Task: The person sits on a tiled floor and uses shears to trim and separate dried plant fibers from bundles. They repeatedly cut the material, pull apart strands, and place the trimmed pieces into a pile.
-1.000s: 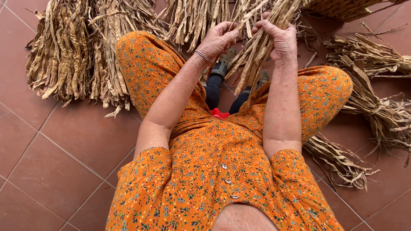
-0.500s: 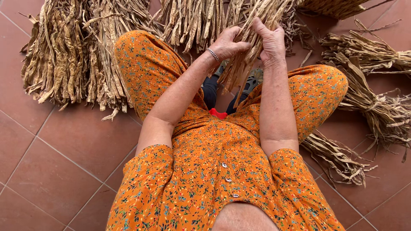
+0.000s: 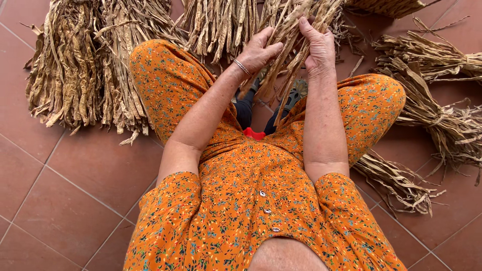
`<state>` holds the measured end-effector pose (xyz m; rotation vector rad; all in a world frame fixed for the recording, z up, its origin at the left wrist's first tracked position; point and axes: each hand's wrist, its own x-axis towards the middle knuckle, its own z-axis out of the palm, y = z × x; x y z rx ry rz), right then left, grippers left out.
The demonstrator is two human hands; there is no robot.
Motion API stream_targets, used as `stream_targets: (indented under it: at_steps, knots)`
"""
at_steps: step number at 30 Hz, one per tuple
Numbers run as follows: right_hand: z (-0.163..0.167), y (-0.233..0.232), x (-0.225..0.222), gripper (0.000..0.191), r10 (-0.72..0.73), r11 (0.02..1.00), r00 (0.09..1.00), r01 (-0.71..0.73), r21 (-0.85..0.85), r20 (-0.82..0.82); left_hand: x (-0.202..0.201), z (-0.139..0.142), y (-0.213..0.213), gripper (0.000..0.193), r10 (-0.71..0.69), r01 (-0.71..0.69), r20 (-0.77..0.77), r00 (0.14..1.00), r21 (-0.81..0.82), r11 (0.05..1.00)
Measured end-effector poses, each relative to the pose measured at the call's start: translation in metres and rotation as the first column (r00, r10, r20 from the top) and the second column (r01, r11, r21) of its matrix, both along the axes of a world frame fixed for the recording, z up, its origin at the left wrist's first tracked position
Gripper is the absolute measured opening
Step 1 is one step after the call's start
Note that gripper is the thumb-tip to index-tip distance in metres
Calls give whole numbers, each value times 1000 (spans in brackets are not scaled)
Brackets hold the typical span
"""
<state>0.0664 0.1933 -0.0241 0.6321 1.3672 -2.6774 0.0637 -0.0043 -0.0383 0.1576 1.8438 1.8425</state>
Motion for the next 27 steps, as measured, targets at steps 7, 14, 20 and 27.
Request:
stream_targets:
  at_steps: [7, 14, 20, 27]
  knots:
    - [-3, 1, 1, 28, -2, 1000, 1000, 2, -6, 24, 2, -2, 10, 33, -12, 19, 83, 997, -81, 997]
    - [2, 23, 0, 35, 98, 956, 995, -98, -275, -14, -15, 3, -19, 21, -83, 86, 100, 991, -21, 996]
    - [0, 25, -5, 37, 114, 920, 992, -128, -370, -60, 3, 19, -11, 22, -144, 119, 211, 967, 127, 985]
    - [0, 24, 2, 48, 171, 976, 976, -187, -111, -133, 7, -4, -3, 20, -123, 119, 217, 968, 33, 992]
